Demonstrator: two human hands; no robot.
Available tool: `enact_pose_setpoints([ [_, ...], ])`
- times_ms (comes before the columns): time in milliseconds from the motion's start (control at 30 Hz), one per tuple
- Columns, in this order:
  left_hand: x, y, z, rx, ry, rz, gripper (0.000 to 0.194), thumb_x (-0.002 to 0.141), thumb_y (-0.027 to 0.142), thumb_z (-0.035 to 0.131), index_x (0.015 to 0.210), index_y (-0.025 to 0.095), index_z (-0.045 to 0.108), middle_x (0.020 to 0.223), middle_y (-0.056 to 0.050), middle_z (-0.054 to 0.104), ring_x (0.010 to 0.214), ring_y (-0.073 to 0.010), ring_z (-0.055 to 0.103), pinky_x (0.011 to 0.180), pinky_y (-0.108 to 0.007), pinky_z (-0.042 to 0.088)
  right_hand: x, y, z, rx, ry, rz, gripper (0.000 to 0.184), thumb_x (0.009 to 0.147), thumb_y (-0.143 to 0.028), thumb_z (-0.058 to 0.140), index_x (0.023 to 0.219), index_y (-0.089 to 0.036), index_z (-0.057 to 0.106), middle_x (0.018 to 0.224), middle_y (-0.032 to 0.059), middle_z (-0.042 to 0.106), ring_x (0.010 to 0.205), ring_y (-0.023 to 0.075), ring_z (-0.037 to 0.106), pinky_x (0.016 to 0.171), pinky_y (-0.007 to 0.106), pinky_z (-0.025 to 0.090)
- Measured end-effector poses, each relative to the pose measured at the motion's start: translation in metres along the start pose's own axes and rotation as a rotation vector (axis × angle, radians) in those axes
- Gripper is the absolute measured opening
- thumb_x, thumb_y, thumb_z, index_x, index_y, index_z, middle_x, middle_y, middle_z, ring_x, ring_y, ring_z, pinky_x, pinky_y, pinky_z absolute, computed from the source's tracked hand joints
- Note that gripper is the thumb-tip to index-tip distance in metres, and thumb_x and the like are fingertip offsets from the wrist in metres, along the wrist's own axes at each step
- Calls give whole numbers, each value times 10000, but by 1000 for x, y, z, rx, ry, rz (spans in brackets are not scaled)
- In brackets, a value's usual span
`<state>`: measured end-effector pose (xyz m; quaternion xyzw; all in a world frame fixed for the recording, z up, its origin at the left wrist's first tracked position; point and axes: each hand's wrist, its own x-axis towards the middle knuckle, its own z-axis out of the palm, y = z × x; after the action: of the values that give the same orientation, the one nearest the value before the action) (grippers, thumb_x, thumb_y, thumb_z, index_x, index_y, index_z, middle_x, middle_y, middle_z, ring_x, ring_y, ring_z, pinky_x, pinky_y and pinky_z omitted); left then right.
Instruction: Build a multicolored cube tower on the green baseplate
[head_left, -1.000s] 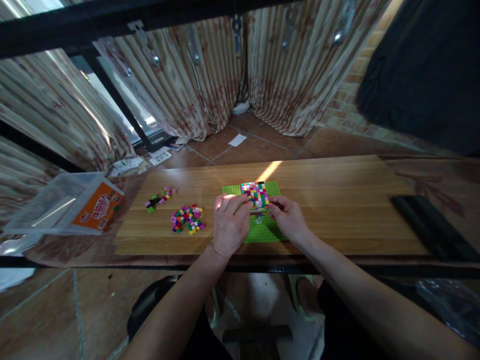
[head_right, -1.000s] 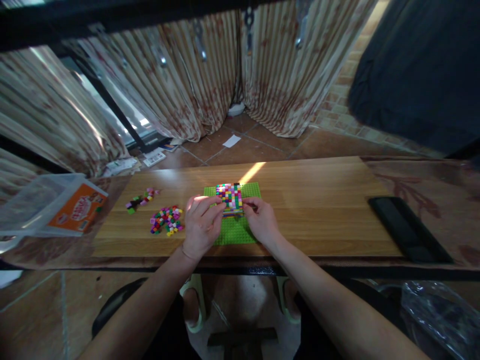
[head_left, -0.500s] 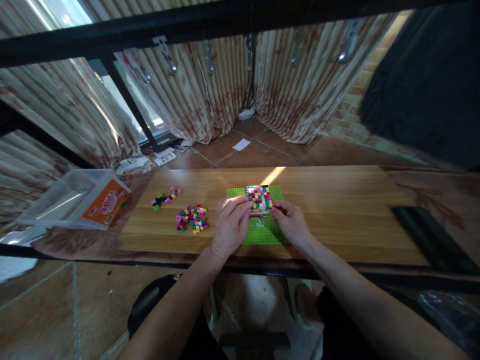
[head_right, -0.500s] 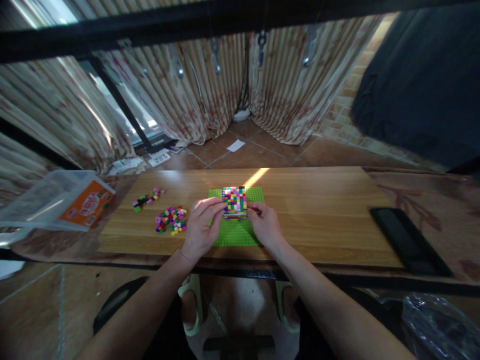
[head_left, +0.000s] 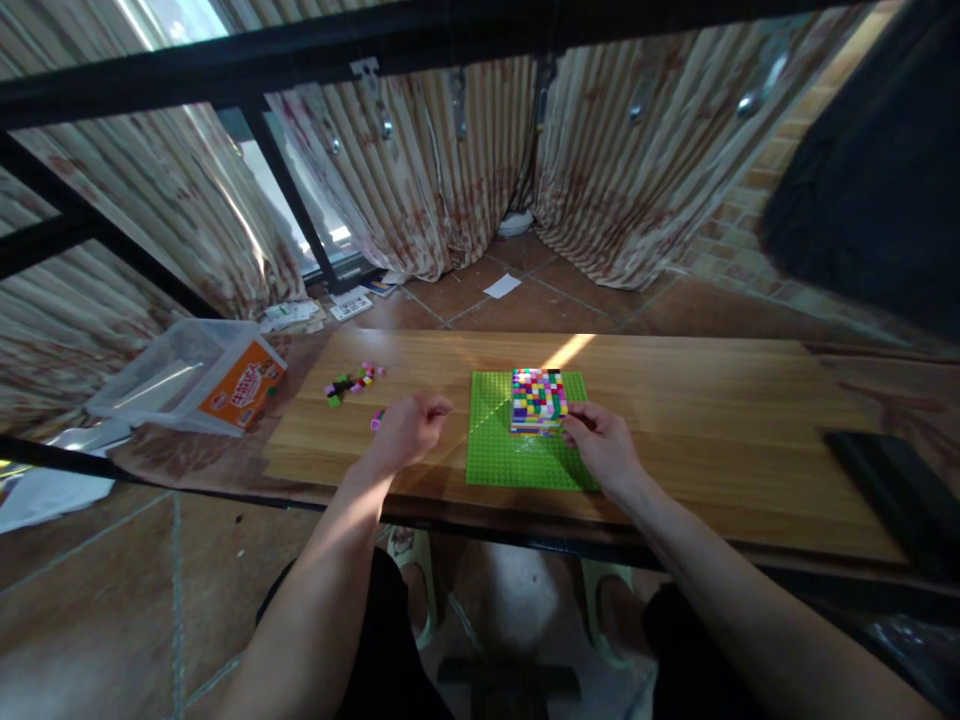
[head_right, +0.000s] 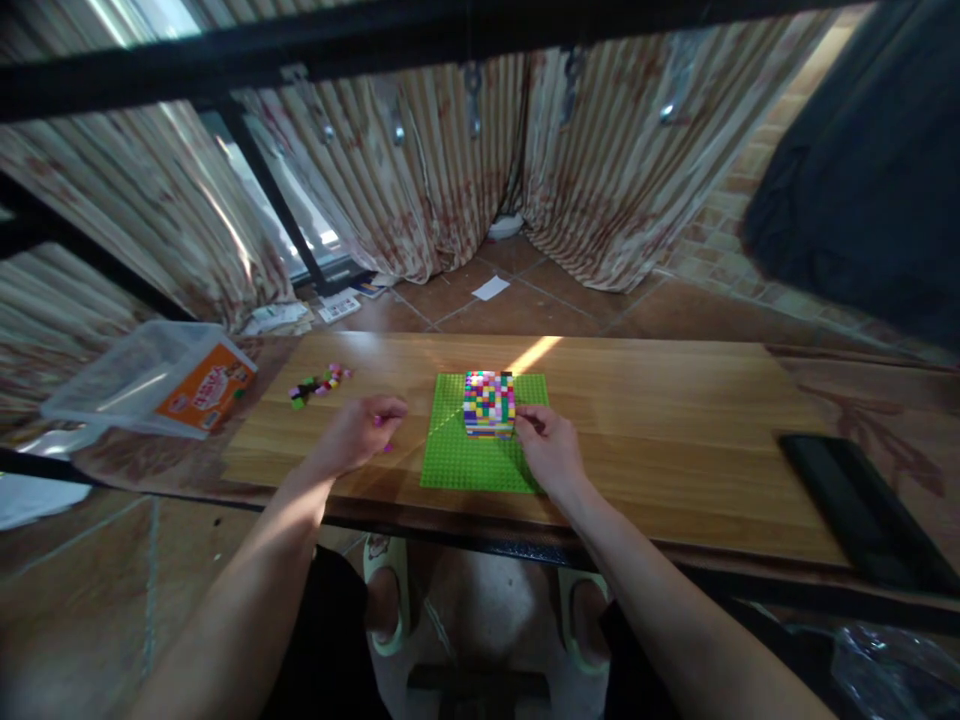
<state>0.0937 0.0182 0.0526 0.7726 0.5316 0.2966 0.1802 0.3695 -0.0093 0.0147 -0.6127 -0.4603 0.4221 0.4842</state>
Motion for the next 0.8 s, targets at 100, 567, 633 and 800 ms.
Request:
enact_pose_setpoints([
  [100, -5, -7, -12, 7, -167, -4, 190, 734, 128, 537, 782, 192, 710, 764, -38, 726, 712, -161, 655, 686, -274, 505, 0, -2, 0, 19, 16, 22, 331, 635, -431, 637, 816, -158, 688, 617, 19, 643, 535, 142, 538, 516, 267, 437],
  [567, -16, -18, -23, 212, -225, -94, 139, 699, 154, 613, 739, 219, 729, 759, -34, 721, 694, -172, 637, 638, -267, 456, 1, -1, 0, 12, 7, 29, 312, 639, -405, 648, 826, -159, 687, 641, 23, 658, 527, 137, 534, 503, 264, 437],
  [633, -13, -12, -21, 287, -283, -101, 112, 727, 189, 610, 694, 214, 714, 724, -32, 704, 701, -176, 630, 646, -271, 439, 1, 0, 0, 11, 13, 32, 328, 635, -422, 660, 827, -157, 685, 640, 22, 661, 523, 137, 535, 502, 263, 437],
  [800, -7, 1, -20, 385, -389, -134, 196, 792, 190, 536, 679, 198, 697, 747, -43, 697, 741, -178, 631, 704, -290, 436, 2, 1, 0, 25, 14, 28, 332, 627, -429, 664, 807, -151, 681, 651, 26, 664, 523, 130, 529, 510, 258, 435],
])
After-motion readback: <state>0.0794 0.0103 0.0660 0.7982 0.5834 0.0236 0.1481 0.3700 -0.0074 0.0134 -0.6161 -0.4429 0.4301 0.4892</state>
